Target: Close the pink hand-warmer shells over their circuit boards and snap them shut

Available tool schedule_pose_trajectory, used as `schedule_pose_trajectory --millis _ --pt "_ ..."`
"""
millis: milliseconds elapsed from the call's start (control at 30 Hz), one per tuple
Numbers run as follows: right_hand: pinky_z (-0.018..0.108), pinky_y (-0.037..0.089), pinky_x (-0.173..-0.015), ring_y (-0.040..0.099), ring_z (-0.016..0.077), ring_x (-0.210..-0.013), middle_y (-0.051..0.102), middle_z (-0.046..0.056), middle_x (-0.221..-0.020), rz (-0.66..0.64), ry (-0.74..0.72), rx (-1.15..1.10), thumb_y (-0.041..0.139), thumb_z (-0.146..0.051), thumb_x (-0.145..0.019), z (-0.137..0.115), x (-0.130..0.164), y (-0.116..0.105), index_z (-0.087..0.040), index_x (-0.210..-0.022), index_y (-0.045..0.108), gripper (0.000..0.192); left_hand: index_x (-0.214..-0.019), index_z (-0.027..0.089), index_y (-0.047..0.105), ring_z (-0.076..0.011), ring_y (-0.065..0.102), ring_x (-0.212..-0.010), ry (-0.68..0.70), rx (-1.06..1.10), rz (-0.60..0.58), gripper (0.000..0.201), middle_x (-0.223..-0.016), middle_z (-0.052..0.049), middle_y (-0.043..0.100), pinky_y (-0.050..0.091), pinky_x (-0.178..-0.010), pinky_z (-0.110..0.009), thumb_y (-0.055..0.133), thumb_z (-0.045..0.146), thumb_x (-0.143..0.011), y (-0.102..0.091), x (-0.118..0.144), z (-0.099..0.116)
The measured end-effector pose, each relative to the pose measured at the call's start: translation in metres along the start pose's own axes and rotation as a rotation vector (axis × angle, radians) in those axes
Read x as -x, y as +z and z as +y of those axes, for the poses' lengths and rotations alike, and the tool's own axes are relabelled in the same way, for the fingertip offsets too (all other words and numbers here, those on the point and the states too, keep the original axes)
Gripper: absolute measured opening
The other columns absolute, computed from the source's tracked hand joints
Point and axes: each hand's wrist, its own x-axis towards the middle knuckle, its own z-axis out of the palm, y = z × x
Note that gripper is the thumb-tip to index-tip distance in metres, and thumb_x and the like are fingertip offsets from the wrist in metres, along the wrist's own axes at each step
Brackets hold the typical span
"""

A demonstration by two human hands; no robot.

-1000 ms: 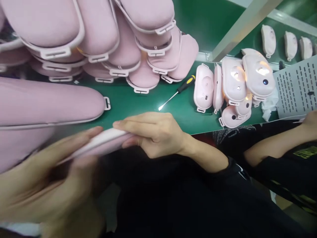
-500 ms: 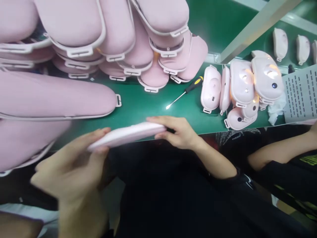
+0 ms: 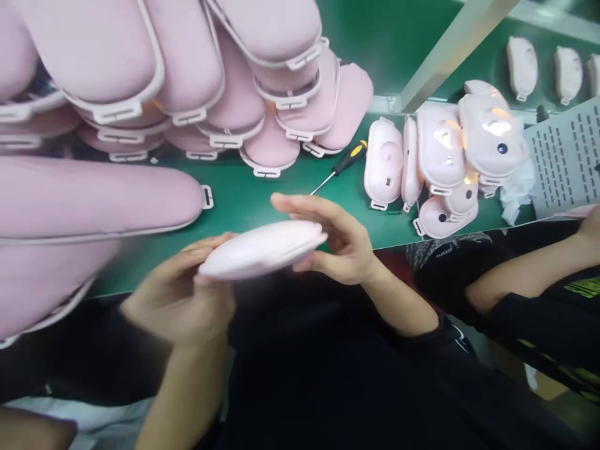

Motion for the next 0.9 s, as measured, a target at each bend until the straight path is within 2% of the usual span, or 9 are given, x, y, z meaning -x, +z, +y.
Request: schedule_pose_trajectory --millis 133,200,267,367,467,567,667,767,900 --pt "0.036 0.065 -0.126 0.083 0.0211 -0.138 0.087 0.009 -0.144 -0.053 -0.159 0.19 0.077 -0.029 -0.115 -0.015 -0.002 -0.003 -0.021 -0.147 0.078 0.034 -0.157 0.036 0.075 -0.0346 0.084 -0.136 0.09 0.139 -0.232 0.07 -0.15 -0.009 0.084 0.074 -0.112 -0.051 0.096 0.06 -0.095 0.018 -0.008 0.005" --pt "0.038 0.065 -0.126 0.082 0.0216 -0.139 0.088 0.008 -0.14 -0.042 -0.24 0.261 0.075 -0.021 -0.114 -0.013 -0.008 0.007 -0.02 -0.141 0.081 0.028 -0.144 0.032 0.084 -0.0332 0.088 -0.124 0.19 0.075 -0.266 0.052 -0.14 -0.009 0.088 0.077 -0.104 -0.049 0.097 0.05 -0.096 0.018 -0.012 0.005" --pt "0.035 0.063 -0.126 0.082 0.0208 -0.14 0.088 0.007 -0.139 -0.049 -0.246 0.31 0.075 -0.015 -0.112 -0.011 -0.018 0.019 -0.019 -0.139 0.083 0.028 -0.123 0.029 0.092 -0.0287 0.092 -0.106 0.223 -0.004 -0.166 0.027 -0.125 -0.008 0.092 0.078 -0.092 -0.042 0.096 0.037 -0.098 0.013 -0.008 0.0" --pt "0.028 0.062 -0.126 0.081 0.017 -0.138 0.087 0.001 -0.142 -0.213 -0.256 0.353 0.072 -0.018 -0.115 -0.012 -0.034 0.026 -0.024 -0.142 0.083 0.03 -0.117 0.026 0.093 -0.0276 0.092 -0.096 0.135 -0.082 0.031 0.027 -0.118 -0.01 0.092 0.077 -0.081 -0.037 0.098 0.043 -0.096 -0.008 0.007 -0.014" --pt "0.03 0.063 -0.126 0.082 0.0166 -0.138 0.086 -0.002 -0.148 -0.357 -0.241 0.375 0.071 -0.034 -0.118 -0.011 -0.036 0.015 -0.03 -0.147 0.081 0.031 -0.112 0.028 0.094 -0.0275 0.092 -0.093 0.074 -0.071 -0.021 0.02 -0.112 -0.007 0.093 0.077 -0.08 -0.037 0.097 0.036 -0.095 -0.038 0.016 -0.017" --pt "0.036 0.066 -0.125 0.083 0.0197 -0.138 0.086 0.006 -0.149 -0.267 -0.157 0.373 0.072 -0.036 -0.118 0.002 -0.022 0.0 -0.024 -0.146 0.08 0.032 -0.14 0.032 0.087 -0.029 0.091 -0.111 0.006 -0.179 -0.227 0.045 -0.131 -0.005 0.09 0.077 -0.098 -0.04 0.093 0.023 -0.096 -0.056 0.008 -0.007" --pt "0.034 0.07 -0.116 0.086 0.02 -0.131 0.089 0.009 -0.142 -0.13 -0.131 0.308 0.071 -0.028 -0.118 0.018 -0.008 0.002 -0.021 -0.141 0.081 0.027 -0.151 0.034 0.08 -0.0241 0.091 -0.114 0.173 -0.439 -0.357 0.058 -0.135 -0.001 0.09 0.074 -0.102 -0.033 0.093 0.019 -0.097 -0.051 -0.004 0.005" --pt "0.035 0.072 -0.113 0.088 0.0207 -0.125 0.092 0.006 -0.132 -0.001 -0.109 0.282 0.069 -0.023 -0.117 0.026 -0.003 0.013 -0.022 -0.134 0.085 0.024 -0.146 0.033 0.082 -0.0211 0.091 -0.099 0.363 -0.549 -0.262 0.053 -0.119 0.001 0.093 0.074 -0.091 -0.031 0.09 0.012 -0.098 -0.033 -0.007 0.006" --pt "0.034 0.071 -0.114 0.088 0.0209 -0.126 0.091 0.006 -0.133 -0.031 -0.107 0.213 0.071 -0.027 -0.116 0.03 -0.011 0.018 -0.023 -0.134 0.086 0.023 -0.146 0.03 0.082 -0.0226 0.091 -0.098 0.378 -0.594 -0.208 0.055 -0.116 -0.002 0.093 0.073 -0.089 -0.032 0.089 0.008 -0.097 -0.021 -0.001 0.002"
